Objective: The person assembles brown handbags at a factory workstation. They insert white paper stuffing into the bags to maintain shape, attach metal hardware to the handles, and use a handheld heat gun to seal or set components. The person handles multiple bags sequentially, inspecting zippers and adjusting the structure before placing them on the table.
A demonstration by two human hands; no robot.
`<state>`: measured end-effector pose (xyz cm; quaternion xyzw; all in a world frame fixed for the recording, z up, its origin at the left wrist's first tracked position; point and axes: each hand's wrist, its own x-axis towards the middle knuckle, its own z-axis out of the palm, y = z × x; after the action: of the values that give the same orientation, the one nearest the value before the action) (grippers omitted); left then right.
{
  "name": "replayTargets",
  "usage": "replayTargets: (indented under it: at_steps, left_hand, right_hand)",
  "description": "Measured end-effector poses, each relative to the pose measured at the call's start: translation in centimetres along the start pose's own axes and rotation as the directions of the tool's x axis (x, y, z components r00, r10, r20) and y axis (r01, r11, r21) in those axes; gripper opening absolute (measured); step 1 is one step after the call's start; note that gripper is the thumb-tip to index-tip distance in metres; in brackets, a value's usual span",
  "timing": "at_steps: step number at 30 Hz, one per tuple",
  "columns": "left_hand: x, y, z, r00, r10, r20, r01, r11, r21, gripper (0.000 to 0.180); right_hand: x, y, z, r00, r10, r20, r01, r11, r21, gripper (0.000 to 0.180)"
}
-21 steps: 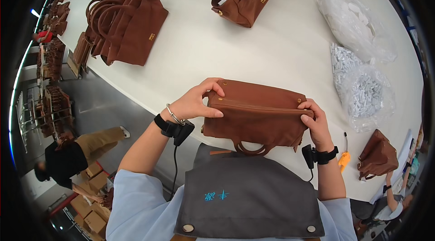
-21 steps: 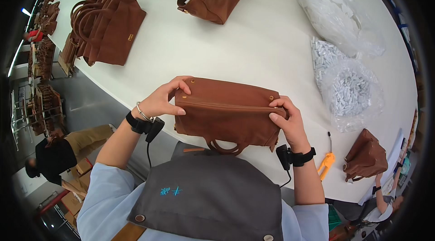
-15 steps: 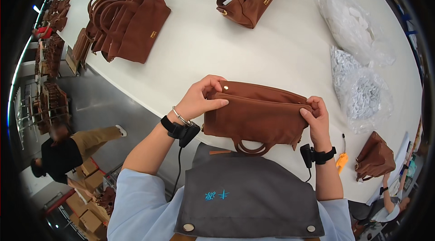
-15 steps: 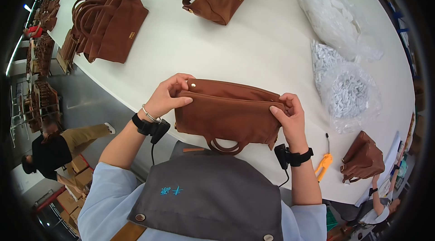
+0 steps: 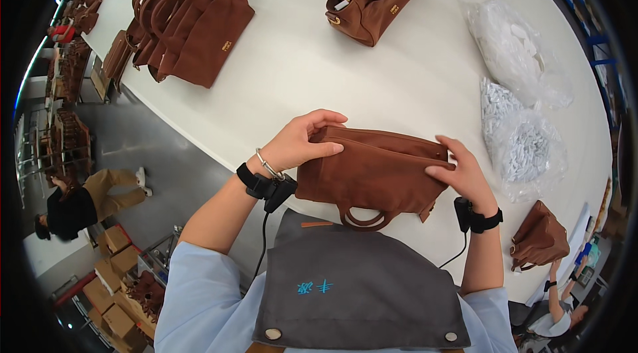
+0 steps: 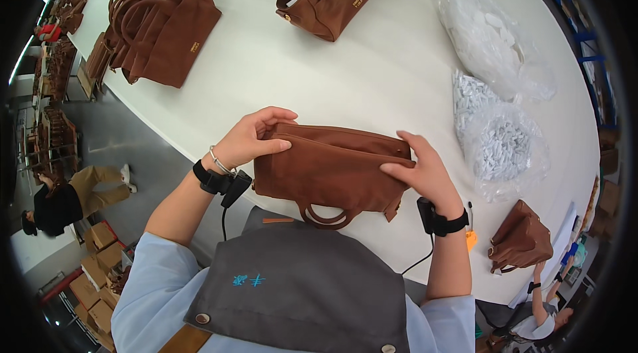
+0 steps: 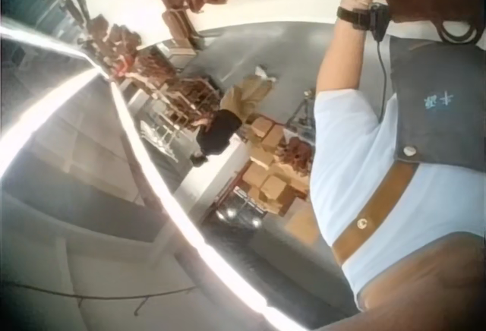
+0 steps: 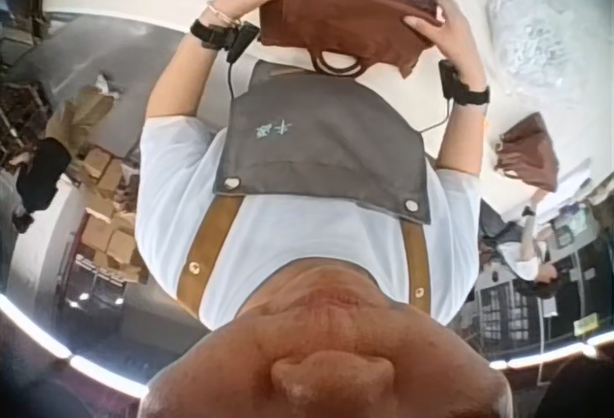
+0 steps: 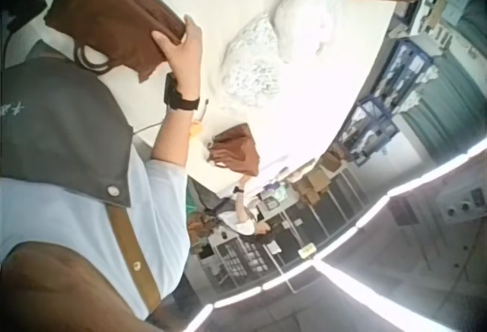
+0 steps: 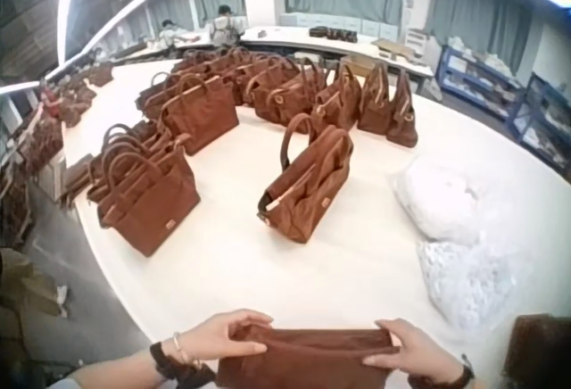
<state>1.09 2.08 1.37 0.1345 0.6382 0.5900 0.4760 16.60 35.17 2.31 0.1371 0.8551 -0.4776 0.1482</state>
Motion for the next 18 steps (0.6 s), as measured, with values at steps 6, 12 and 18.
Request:
replayTargets:
  at_steps: [6,12,18]
  left_hand:
    - [0.0,0.6,1.1,1.0,0.021,0.018,-0.022,0.998,0.061,0.05]
    - [-0.8,0.9,1.0,0.994,0.109,0.027,-0.109,0.994,-0.008,0.07]
    - [-2.5,-2.4,-0.9,0.985,0.169,0.023,-0.171,0.982,0.079,0.088]
  right_hand:
    - [0.9,-9.0,5.3,0.909,-0.417,0.01,0.314,0.668,-0.675,0.086]
    - [2.7,-8.2,5.3,0.955,-0.263,0.135,0.295,0.809,-0.509,0.057]
    - [3.3,-7.1,5.6,0.953,-0.29,0.085,0.293,0.818,-0.494,0.054]
